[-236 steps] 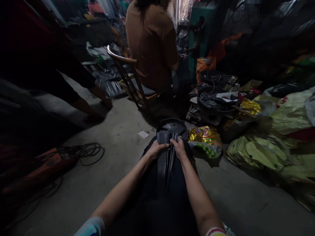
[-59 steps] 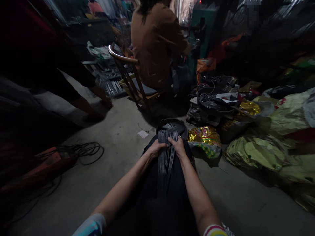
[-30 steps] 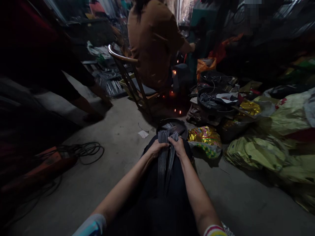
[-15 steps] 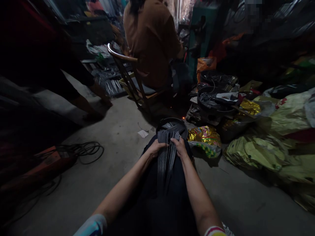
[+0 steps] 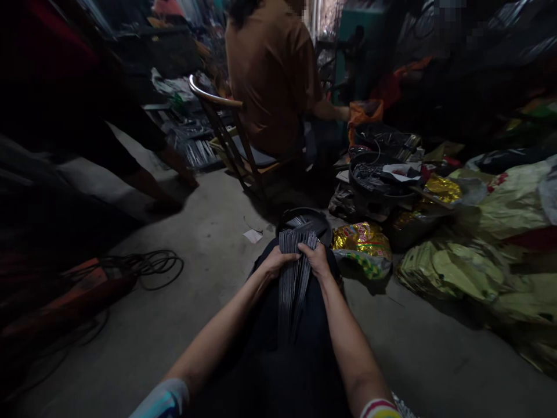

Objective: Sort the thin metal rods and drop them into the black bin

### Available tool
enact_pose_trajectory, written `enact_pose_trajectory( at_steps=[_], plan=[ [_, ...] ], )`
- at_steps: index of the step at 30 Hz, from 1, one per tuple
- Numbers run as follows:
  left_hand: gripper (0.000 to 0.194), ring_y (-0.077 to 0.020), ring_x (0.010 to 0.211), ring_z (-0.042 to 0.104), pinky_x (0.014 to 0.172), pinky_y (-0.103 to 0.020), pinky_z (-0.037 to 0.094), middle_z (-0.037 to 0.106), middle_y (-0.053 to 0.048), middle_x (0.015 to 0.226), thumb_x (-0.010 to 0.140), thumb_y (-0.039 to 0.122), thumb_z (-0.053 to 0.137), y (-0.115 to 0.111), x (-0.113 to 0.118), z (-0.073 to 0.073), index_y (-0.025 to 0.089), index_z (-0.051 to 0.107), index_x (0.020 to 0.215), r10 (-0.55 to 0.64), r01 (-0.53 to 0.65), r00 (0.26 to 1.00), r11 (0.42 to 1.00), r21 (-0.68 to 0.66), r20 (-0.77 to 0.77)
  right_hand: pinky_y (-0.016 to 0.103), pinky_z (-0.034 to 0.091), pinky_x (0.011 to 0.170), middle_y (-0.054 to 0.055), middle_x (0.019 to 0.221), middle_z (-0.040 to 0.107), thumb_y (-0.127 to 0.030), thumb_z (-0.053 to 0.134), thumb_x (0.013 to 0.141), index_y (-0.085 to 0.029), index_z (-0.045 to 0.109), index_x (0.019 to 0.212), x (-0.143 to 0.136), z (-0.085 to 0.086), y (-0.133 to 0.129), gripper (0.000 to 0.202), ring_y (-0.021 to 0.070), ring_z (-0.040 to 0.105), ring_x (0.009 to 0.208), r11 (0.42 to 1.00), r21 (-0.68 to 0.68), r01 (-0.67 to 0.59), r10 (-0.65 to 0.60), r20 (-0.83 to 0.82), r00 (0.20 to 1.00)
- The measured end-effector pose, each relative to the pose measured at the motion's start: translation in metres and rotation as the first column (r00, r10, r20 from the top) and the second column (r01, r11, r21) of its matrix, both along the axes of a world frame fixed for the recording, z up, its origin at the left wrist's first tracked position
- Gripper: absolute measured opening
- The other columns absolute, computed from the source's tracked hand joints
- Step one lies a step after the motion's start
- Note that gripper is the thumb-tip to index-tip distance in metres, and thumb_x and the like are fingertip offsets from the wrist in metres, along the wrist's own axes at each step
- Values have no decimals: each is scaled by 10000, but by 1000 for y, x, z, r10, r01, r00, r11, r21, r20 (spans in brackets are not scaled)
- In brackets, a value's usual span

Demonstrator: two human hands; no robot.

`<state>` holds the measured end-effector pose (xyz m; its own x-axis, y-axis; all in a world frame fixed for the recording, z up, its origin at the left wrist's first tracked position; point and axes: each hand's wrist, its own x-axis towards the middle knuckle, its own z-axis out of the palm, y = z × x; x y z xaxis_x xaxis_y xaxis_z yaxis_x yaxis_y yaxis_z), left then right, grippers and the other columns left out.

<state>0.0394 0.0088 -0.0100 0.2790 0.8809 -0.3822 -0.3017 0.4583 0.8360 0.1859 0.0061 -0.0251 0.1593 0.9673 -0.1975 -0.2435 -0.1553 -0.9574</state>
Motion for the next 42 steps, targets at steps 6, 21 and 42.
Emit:
enact_pose_trajectory(
  at_steps=[6,21,42],
  plan=[
    [452,-202,744,653,812,-352,492,720,-66,810,454,194,887,0,0,1,101,711,859,-2,2,1000,1000,24,13,282,482,667,-8,704,682,-342,767,618,-181,667,774,-2,-2,-1,246,159,604,643,998,-2,56,-56,-79,995],
    [260,-156,572,577,645,-298,460,655,-21,642,496,159,778,2,-1,-3,123,687,737,-26,26,1000,999,-28,-15,266,461,635,-10,668,665,-368,753,617,-183,654,758,-2,-1,1,253,159,584,628,999,-27,33,-33,-26,999],
    [441,-204,744,648,788,-341,489,715,-66,821,461,179,857,2,-1,-2,113,710,871,-24,24,1000,1000,10,-12,334,514,772,28,829,739,-412,799,616,-180,703,851,0,-5,2,344,216,681,786,1000,0,3,-3,-77,997]
  ],
)
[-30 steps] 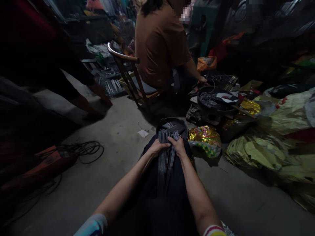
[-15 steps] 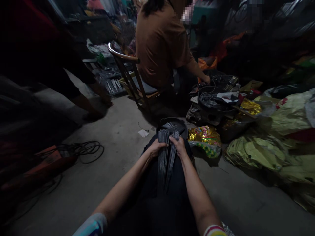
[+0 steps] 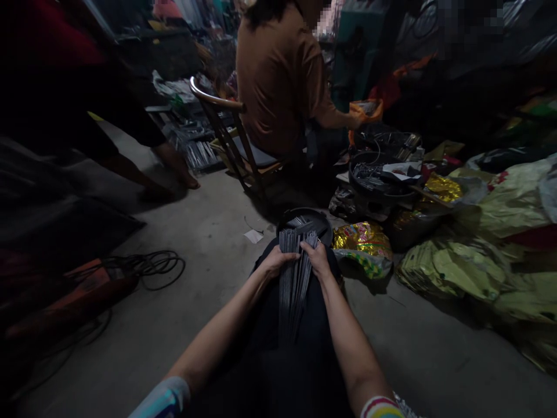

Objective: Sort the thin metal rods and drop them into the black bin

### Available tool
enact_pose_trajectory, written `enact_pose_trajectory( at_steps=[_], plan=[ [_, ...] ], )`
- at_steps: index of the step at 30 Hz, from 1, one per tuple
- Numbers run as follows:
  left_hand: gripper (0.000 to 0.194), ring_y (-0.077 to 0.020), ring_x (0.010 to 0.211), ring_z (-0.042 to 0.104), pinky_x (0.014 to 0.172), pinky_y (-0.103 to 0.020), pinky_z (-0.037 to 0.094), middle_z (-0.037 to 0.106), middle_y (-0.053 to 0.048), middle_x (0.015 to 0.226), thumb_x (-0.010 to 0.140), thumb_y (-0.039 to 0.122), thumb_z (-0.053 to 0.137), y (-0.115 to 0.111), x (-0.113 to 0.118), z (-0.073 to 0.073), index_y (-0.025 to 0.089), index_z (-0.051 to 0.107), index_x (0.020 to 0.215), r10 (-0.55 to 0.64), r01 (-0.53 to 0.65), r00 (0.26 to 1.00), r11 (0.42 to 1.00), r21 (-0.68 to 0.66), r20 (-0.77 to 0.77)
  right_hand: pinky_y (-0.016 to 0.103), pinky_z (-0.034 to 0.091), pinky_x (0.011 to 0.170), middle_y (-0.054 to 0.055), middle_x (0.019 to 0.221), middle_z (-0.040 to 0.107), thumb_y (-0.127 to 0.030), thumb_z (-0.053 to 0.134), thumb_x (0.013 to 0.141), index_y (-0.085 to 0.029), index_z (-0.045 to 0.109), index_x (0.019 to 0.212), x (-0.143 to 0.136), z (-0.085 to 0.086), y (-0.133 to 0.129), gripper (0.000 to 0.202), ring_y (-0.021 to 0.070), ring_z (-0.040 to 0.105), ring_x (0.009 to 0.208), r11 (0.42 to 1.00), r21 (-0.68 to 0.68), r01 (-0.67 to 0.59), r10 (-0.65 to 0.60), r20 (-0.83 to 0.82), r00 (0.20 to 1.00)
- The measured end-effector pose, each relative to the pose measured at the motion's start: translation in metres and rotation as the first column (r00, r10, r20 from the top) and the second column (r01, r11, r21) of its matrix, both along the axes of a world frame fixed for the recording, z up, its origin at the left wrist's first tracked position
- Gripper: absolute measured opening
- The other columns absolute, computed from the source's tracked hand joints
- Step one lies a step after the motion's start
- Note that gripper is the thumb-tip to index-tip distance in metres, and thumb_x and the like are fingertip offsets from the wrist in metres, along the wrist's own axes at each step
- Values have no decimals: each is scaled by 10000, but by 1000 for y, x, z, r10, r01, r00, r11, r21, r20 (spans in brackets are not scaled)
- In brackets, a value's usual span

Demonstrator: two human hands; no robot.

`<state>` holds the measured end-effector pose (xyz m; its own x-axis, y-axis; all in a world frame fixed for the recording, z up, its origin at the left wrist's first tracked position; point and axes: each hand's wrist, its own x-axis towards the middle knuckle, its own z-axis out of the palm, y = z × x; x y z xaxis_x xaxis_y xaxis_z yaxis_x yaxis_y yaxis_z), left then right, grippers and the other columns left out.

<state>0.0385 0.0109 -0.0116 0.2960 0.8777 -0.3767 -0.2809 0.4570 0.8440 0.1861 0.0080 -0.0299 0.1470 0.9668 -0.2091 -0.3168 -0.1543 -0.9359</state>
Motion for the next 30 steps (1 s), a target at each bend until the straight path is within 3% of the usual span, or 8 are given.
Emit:
enact_pose_trajectory(
  at_steps=[14,18,23,30],
  plan=[
    [447,-197,726,648,774,-329,485,721,-67,806,465,182,860,0,-1,2,102,718,882,-2,2,1000,1000,-8,1,309,504,720,28,764,729,-383,824,577,-162,715,802,1,0,3,333,194,659,708,1000,-24,4,-2,89,996],
    [390,-192,667,636,727,-334,488,707,-53,753,482,178,824,-1,-2,2,117,709,850,-18,18,1000,998,-58,0,302,500,692,18,741,724,-366,797,585,-167,704,781,0,2,2,294,192,651,688,999,-39,23,-21,35,999],
    [344,-183,660,627,713,-316,485,701,-45,741,482,169,808,-1,-1,1,120,712,808,-11,11,1000,1000,-29,-1,288,478,611,-16,599,658,-359,777,592,-187,658,716,1,4,0,243,164,596,556,995,-84,47,-49,-27,998],
    [460,-209,740,657,790,-353,496,720,-59,817,446,172,866,-1,2,2,114,701,872,5,-4,1000,1000,-27,21,338,522,754,39,814,735,-397,847,558,-157,699,851,2,8,-1,407,207,668,750,998,-55,-38,38,-12,999]
  ],
)
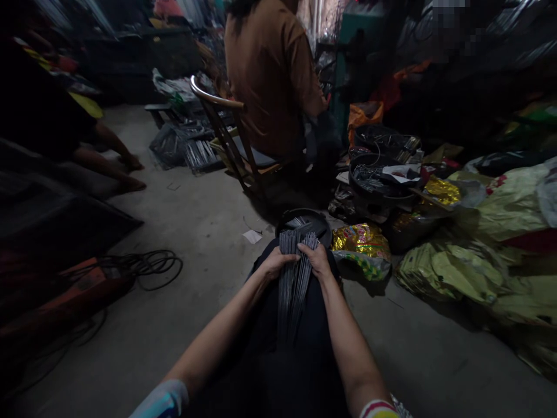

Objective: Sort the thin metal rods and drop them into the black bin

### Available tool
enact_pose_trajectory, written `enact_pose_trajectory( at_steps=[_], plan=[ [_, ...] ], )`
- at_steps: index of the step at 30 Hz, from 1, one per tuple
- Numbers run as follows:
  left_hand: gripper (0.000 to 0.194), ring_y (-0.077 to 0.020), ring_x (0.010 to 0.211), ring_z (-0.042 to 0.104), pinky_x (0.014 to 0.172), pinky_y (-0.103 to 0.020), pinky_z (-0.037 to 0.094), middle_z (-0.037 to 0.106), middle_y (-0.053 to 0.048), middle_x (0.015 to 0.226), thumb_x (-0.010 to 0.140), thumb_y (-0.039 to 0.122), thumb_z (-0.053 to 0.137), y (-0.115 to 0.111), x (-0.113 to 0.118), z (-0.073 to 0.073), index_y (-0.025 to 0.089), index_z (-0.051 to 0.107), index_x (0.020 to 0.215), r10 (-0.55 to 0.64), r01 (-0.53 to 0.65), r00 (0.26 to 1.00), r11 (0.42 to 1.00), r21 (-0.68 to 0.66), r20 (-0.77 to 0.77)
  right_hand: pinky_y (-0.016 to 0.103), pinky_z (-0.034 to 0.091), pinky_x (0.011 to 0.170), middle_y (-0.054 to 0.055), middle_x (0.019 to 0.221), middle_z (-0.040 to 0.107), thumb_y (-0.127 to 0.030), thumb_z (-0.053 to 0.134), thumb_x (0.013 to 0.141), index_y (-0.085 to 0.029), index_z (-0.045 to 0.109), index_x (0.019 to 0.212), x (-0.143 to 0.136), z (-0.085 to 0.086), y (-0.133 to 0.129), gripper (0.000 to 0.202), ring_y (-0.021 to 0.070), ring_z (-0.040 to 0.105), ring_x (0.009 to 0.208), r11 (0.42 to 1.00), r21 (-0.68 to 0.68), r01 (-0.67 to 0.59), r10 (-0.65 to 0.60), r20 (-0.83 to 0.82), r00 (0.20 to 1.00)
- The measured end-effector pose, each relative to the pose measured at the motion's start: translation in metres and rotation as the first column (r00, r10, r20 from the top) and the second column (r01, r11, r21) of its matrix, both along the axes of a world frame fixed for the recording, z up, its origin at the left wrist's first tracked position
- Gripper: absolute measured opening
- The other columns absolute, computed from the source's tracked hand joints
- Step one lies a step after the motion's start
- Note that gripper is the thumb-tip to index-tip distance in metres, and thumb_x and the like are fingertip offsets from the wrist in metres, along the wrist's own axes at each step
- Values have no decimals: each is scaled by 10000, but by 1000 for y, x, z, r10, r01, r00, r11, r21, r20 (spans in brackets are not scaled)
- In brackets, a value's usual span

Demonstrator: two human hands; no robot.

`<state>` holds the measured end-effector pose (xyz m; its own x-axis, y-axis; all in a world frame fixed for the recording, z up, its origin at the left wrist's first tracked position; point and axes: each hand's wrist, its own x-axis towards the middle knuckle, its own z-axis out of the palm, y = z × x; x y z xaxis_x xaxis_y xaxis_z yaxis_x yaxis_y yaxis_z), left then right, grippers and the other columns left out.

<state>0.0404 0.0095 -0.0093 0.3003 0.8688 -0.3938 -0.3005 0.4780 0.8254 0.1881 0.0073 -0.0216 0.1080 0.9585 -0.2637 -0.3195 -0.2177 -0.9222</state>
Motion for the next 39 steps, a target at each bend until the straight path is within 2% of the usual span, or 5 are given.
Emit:
enact_pose_trajectory(
  at_steps=[10,20,30,36,39],
  plan=[
    [537,-231,801,670,840,-377,496,734,-95,883,441,226,913,-1,0,2,96,707,919,8,-8,1000,1000,22,2,346,521,765,26,752,729,-406,822,589,-174,701,834,4,-7,0,359,229,687,766,1000,5,8,-7,-27,1000],
    [534,-244,827,669,857,-388,487,735,-109,905,437,237,915,-2,4,1,84,714,908,5,-5,1000,998,66,11,336,512,757,38,864,746,-398,851,566,-168,720,880,0,-7,2,410,215,676,769,999,32,-9,8,31,999],
    [281,-152,565,590,613,-282,460,670,-22,666,503,161,781,1,-5,-10,111,691,765,-42,42,999,999,1,-19,262,457,576,-26,563,634,-347,807,595,-179,667,668,4,-8,-1,230,134,565,519,999,11,36,-35,-52,998],
    [310,-148,586,590,624,-277,452,667,-16,683,485,157,793,1,-2,-7,117,680,772,-41,41,999,999,14,-29,314,505,726,20,794,730,-376,835,600,-181,711,846,1,-7,1,337,186,660,701,998,57,7,-7,-5,1000],
    [354,-150,601,591,656,-291,463,669,-12,695,467,160,818,-1,0,-4,120,678,790,-15,16,1000,1000,17,-25,346,507,774,36,845,741,-378,838,588,-176,713,849,0,-7,2,353,221,678,774,998,57,5,-8,54,999]
  ],
)
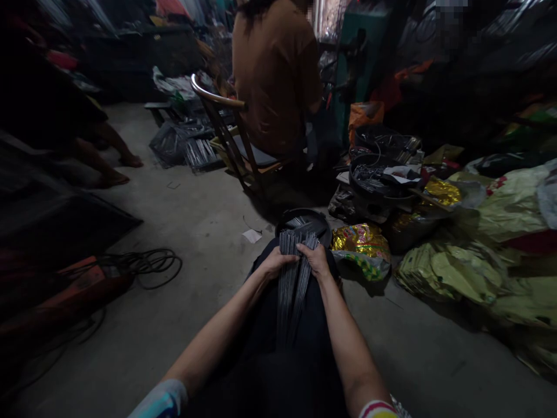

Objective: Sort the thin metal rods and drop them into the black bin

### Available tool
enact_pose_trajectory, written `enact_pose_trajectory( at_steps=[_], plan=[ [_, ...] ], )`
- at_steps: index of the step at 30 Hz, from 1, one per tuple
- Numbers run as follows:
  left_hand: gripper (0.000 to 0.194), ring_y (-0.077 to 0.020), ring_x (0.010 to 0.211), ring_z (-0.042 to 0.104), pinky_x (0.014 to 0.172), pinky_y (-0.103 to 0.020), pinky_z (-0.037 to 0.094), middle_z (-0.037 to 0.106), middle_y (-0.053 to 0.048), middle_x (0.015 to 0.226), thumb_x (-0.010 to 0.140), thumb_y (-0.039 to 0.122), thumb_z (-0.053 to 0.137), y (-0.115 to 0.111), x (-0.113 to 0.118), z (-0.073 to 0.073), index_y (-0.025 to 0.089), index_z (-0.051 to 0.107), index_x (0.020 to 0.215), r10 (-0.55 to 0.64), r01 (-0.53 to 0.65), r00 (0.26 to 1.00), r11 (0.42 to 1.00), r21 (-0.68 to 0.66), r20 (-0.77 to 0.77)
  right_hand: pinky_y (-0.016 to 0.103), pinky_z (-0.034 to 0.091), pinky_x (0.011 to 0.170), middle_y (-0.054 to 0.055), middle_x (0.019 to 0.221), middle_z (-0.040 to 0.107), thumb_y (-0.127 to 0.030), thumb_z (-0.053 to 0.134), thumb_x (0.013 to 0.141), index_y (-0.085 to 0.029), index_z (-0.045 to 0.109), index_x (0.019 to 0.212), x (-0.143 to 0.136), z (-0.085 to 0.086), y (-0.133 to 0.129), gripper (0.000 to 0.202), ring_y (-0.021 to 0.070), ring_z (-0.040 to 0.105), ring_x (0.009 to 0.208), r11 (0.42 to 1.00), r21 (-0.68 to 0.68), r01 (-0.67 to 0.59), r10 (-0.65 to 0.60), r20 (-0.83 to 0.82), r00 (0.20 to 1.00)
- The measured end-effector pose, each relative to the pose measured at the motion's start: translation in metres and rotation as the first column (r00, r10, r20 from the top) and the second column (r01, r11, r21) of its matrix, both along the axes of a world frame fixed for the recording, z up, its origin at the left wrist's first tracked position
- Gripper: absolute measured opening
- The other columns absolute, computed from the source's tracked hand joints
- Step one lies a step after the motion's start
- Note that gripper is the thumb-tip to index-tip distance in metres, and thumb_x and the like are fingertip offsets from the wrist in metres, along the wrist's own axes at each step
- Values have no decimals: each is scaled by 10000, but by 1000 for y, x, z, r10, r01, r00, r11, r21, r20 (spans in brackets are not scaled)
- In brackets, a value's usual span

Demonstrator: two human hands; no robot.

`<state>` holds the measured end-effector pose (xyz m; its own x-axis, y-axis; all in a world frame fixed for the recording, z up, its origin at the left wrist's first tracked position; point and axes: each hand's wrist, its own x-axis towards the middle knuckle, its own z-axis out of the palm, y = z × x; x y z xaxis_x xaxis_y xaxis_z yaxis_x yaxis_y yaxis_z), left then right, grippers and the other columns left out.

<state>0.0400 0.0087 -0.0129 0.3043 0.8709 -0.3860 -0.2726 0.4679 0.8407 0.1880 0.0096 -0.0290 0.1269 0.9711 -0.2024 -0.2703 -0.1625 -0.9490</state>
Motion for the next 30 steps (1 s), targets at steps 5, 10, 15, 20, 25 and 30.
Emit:
enact_pose_trajectory(
  at_steps=[5,10,15,20,25,30],
  plan=[
    [410,-181,679,625,717,-313,479,692,-41,749,449,179,858,-1,-1,5,109,681,812,15,-15,1000,1000,7,8,363,516,786,34,854,745,-380,800,623,-183,715,878,1,-1,0,333,239,688,805,1000,-3,8,-8,-11,1000],
    [427,-178,695,625,748,-318,478,693,-42,757,441,193,882,0,-2,2,107,687,811,7,-7,1000,999,41,4,330,517,740,17,786,732,-365,802,614,-191,697,828,-2,1,-2,295,212,676,740,1000,-6,24,-24,-42,999],
    [465,-201,739,640,789,-343,478,709,-61,796,441,217,896,2,-1,-2,98,699,845,1,0,1000,999,53,-1,341,517,777,38,872,744,-384,827,591,-187,705,895,-2,2,0,382,218,680,799,1000,0,-16,16,-28,999],
    [464,-199,748,640,793,-335,473,711,-59,807,454,234,892,1,-1,0,108,696,855,-7,6,1000,999,54,26,310,508,728,13,782,725,-358,821,586,-185,699,807,2,-1,2,306,192,659,725,1000,-20,-15,15,-13,1000],
    [295,-146,581,580,628,-275,444,659,-18,662,511,209,806,1,-6,0,124,678,763,-30,31,999,999,-38,28,294,486,622,-8,648,679,-330,783,587,-190,679,760,1,5,-1,246,183,626,612,995,-93,19,-30,-123,992],
    [265,-138,576,569,631,-271,445,662,-19,663,494,167,786,1,-8,-1,124,686,736,-40,40,999,999,-1,23,283,472,604,-28,586,636,-352,791,607,-196,648,697,1,5,-3,230,154,586,548,996,-79,33,-40,-93,995]
  ],
)
